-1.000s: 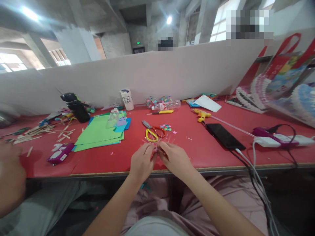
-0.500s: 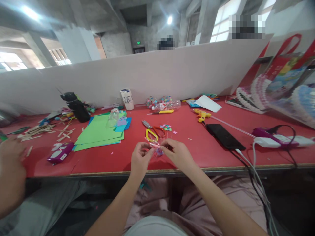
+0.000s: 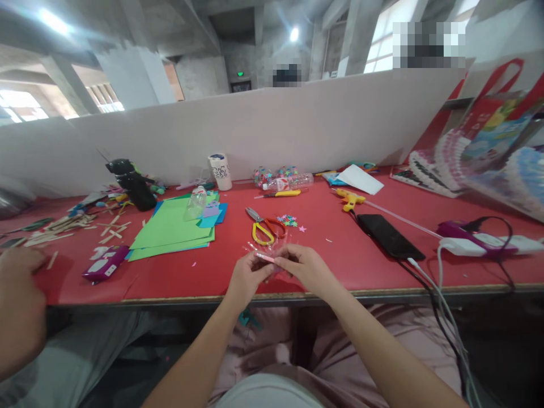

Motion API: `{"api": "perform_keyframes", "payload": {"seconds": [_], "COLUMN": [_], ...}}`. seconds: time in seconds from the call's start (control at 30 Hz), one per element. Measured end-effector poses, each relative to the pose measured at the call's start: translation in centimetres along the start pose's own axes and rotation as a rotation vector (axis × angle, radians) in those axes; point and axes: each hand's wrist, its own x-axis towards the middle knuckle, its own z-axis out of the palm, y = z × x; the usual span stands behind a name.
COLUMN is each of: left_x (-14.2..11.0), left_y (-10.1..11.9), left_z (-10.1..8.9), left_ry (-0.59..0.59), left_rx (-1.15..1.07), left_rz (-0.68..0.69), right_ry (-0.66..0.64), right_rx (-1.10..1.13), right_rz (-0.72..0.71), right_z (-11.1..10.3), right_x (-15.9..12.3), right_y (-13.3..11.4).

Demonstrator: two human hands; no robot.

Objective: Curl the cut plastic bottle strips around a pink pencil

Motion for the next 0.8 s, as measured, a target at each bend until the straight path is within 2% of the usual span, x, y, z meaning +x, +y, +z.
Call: {"api": "perform_keyframes", "payload": {"seconds": [0.1,0.33,0.47,0.6,0.8], "left_x": [0.0,-0.2,-0.4,-0.7,0.0], "left_y": [-0.2,-0.6,-0.4,-0.2,-0.2], "left_z": [0.0,-0.3,-0.9,-1.7,-2.5], "left_ry": [0.031,0.072,0.057,0.002,-0.074], "left_rx": [0.043,0.259,0.371,0.474,0.605], "left_rz": [0.023,0.035,0.061,0.143,0.258], "right_ry": [-0.002,0.091,0.127,0.140,0.119], "right_rx": [0.028,0.009,0.020,0.042,0.114], "right_rz": [0.015,-0.004,0.007,0.016,0.051], "right_z": [0.0,0.9,1.6,2.1,2.3], "right_x": [0.0,-0.6,-1.1,-1.4,-0.2], "right_y": [0.0,0.3,0.7,0.8,0.9]}}
